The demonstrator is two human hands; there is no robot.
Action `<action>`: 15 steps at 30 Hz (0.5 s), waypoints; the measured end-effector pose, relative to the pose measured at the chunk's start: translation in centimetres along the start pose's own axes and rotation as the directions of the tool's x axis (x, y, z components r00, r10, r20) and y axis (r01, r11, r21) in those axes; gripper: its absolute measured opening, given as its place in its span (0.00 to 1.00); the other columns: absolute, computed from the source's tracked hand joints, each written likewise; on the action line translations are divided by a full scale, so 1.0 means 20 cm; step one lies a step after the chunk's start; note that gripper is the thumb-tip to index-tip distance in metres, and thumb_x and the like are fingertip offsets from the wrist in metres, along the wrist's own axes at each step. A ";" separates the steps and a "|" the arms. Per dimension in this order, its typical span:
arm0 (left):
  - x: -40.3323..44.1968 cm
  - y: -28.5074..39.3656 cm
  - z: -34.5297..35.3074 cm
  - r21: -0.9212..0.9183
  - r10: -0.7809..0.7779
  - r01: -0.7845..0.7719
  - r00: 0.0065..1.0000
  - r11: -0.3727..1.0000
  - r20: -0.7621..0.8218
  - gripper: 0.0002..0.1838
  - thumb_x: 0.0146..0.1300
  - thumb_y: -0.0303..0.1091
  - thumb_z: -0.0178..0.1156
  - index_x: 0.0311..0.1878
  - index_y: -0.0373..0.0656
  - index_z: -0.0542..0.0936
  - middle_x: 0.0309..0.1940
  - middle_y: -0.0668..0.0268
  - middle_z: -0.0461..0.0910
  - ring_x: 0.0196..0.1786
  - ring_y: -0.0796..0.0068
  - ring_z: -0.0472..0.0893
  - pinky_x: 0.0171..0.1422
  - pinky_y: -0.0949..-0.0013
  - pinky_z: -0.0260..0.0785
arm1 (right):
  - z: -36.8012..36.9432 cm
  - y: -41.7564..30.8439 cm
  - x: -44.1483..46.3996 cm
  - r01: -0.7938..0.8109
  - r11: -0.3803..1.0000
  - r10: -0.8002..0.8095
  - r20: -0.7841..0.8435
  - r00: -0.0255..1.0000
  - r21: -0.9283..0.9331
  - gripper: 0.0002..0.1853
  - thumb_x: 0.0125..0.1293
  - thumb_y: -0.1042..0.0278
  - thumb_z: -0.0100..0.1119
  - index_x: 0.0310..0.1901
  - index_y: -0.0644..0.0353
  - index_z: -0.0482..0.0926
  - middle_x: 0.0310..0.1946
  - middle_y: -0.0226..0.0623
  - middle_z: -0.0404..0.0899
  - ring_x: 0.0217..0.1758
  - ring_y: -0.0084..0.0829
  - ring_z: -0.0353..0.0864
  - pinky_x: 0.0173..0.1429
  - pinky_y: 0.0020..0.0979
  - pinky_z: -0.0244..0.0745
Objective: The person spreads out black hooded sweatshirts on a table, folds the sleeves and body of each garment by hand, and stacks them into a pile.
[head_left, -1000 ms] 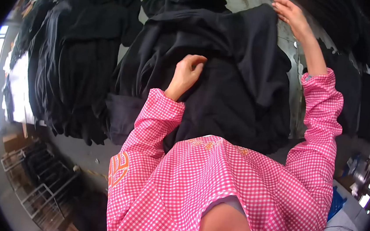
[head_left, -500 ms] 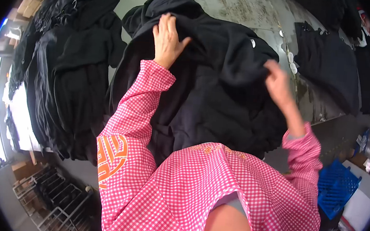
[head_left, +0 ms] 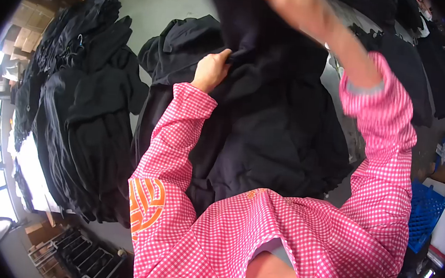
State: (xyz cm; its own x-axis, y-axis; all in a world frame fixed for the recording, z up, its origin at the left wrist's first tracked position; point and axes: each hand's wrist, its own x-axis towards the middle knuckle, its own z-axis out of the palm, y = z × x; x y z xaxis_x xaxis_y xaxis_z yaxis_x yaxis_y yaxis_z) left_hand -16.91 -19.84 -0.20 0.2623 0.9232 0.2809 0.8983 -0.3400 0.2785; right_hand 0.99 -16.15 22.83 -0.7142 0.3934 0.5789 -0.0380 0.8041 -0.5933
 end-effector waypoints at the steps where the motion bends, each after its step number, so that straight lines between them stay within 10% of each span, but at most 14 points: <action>1: 0.00 -0.02 -0.04 0.000 -0.019 0.019 1.000 1.000 -0.017 0.10 0.56 0.32 0.56 0.41 0.40 0.75 0.27 0.58 0.80 0.31 0.58 0.80 0.36 0.57 0.70 | 0.09 -0.08 -0.07 0.089 0.996 -0.088 0.162 0.983 0.001 0.16 0.56 0.79 0.49 0.46 0.63 0.77 0.46 0.34 0.78 0.44 0.31 0.76 0.51 0.29 0.69; 4: -0.16 -0.28 -0.29 -0.007 -0.081 0.081 0.995 0.997 -0.063 0.09 0.57 0.32 0.56 0.40 0.40 0.76 0.28 0.58 0.81 0.29 0.60 0.79 0.35 0.59 0.70 | 0.32 -0.20 -0.44 0.531 0.785 -0.344 0.490 0.801 -0.318 0.05 0.54 0.67 0.55 0.29 0.51 0.68 0.26 0.30 0.64 0.31 0.29 0.69 0.36 0.26 0.68; 7: -0.13 -0.07 -0.24 -0.036 -0.148 0.145 0.984 0.989 -0.096 0.09 0.57 0.31 0.56 0.40 0.39 0.78 0.28 0.58 0.81 0.27 0.62 0.78 0.34 0.61 0.69 | 0.17 -0.14 -0.61 0.365 0.788 -0.150 0.421 0.895 -0.495 0.05 0.54 0.73 0.54 0.34 0.52 0.75 0.31 0.28 0.74 0.31 0.26 0.72 0.38 0.25 0.69; 11: -0.33 -0.09 -0.40 -0.074 -0.222 0.214 0.965 0.974 -0.136 0.10 0.58 0.31 0.55 0.39 0.38 0.80 0.29 0.59 0.82 0.25 0.65 0.77 0.32 0.64 0.68 | -0.27 -0.07 -0.66 -0.294 0.934 0.253 -0.206 0.945 -0.202 0.19 0.47 0.88 0.45 0.41 0.64 0.79 0.42 0.33 0.78 0.39 0.30 0.76 0.46 0.25 0.69; 15: -0.30 -0.08 -0.50 -0.235 -0.332 0.298 0.935 0.925 -0.124 0.09 0.58 0.31 0.56 0.39 0.38 0.80 0.27 0.60 0.81 0.23 0.67 0.75 0.31 0.66 0.66 | -0.23 -0.26 -0.75 -0.299 0.918 0.323 0.053 0.945 -0.260 0.22 0.46 0.90 0.44 0.42 0.61 0.78 0.42 0.35 0.76 0.42 0.30 0.74 0.49 0.26 0.67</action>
State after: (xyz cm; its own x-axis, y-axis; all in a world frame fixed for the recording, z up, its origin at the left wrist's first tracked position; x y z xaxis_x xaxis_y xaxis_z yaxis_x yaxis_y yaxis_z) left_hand -23.39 -26.61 6.92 -0.0972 0.9539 0.2841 0.8265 -0.0817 0.5570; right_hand 15.14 -24.19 19.93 -0.7245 0.6075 0.3256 0.3606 0.7367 -0.5721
